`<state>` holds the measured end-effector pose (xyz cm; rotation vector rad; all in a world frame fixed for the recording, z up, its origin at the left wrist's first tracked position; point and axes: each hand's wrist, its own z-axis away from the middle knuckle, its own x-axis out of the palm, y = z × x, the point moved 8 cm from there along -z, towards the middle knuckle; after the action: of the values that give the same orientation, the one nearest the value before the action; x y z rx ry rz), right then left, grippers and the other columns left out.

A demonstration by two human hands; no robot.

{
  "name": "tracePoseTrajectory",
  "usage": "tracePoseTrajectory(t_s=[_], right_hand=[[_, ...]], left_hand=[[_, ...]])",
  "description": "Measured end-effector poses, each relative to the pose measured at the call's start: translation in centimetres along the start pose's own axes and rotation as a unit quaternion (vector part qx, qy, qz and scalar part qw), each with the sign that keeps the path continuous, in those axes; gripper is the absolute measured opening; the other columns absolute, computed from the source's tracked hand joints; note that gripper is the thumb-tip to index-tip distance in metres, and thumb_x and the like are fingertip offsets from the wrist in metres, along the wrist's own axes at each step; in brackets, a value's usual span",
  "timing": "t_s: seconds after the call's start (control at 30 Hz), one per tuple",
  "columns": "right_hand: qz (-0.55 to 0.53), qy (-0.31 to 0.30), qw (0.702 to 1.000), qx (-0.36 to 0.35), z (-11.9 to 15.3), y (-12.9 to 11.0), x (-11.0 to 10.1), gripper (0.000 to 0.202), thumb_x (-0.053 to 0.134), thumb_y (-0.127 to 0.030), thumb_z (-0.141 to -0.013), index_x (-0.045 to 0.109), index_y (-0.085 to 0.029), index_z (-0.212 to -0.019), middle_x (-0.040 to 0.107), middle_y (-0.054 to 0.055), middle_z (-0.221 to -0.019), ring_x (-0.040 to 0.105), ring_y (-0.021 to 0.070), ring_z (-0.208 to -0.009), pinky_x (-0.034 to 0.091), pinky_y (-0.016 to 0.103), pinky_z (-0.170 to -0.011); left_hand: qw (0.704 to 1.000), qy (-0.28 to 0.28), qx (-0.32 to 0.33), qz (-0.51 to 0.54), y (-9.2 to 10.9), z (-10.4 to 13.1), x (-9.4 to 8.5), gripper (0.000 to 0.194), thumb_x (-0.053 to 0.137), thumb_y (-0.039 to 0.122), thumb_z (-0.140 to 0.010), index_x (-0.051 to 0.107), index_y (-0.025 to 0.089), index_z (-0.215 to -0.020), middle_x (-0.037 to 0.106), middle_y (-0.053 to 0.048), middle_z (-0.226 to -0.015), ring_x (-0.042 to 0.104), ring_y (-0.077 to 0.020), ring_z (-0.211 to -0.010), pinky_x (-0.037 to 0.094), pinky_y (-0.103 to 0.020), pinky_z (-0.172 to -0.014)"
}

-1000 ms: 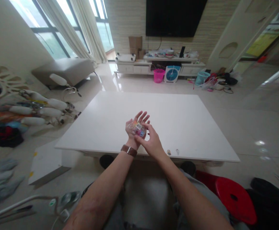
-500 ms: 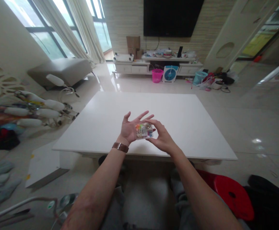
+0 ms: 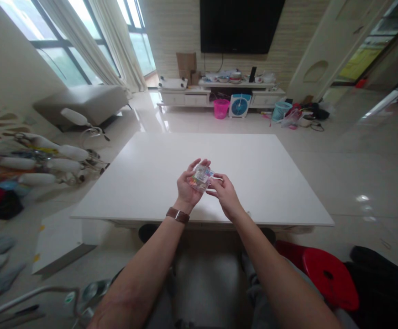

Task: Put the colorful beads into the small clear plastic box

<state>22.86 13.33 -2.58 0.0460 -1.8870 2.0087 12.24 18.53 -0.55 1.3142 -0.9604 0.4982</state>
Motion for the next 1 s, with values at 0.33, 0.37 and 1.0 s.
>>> tracePoseTrajectory(t_s=[0.33, 0.37, 1.0], right_hand=[[-0.018, 0.090, 0.990, -0.105, -1.3, -2.0, -2.9, 0.046, 0.076, -0.039, -0.073, 0.063, -0.021, -0.113, 0.065, 0.000, -0.091, 0.066, 0.0151, -0.078, 0.058, 0.033, -0.074], [-0.016, 0.091, 0.990, -0.107, -1.3, -2.0, -3.0, 0.046, 0.076, -0.039, -0.073, 0.064, -0.021, -0.114, 0.065, 0.001, -0.091, 0.065, 0.0149, -0.078, 0.057, 0.033, -0.074], [0.023, 0.082, 0.989, -0.124, -1.5, -2.0, -2.5, 0.047, 0.075, -0.042, -0.075, 0.065, -0.021, -0.116, 0.063, 0.002, -0.092, 0.061, 0.0154, -0.076, 0.054, 0.032, -0.070]], left_hand=[[0.987, 0.011, -0.062, -0.148, -1.1, -0.8, -1.2, 0.029, 0.076, 0.034, -0.078, 0.074, 0.013, -0.098, 0.075, -0.012, -0.105, 0.069, -0.0215, -0.093, 0.053, -0.029, -0.079], [0.983, 0.015, -0.069, -0.167, -1.2, -0.7, -1.4, 0.030, 0.078, 0.036, -0.078, 0.075, 0.012, -0.096, 0.075, -0.011, -0.102, 0.069, -0.0206, -0.090, 0.053, -0.029, -0.077], [0.975, 0.010, -0.119, -0.185, -1.0, -0.4, -1.8, 0.039, 0.083, 0.042, -0.075, 0.077, 0.012, -0.100, 0.075, -0.012, -0.106, 0.067, -0.0176, -0.089, 0.051, -0.027, -0.078]])
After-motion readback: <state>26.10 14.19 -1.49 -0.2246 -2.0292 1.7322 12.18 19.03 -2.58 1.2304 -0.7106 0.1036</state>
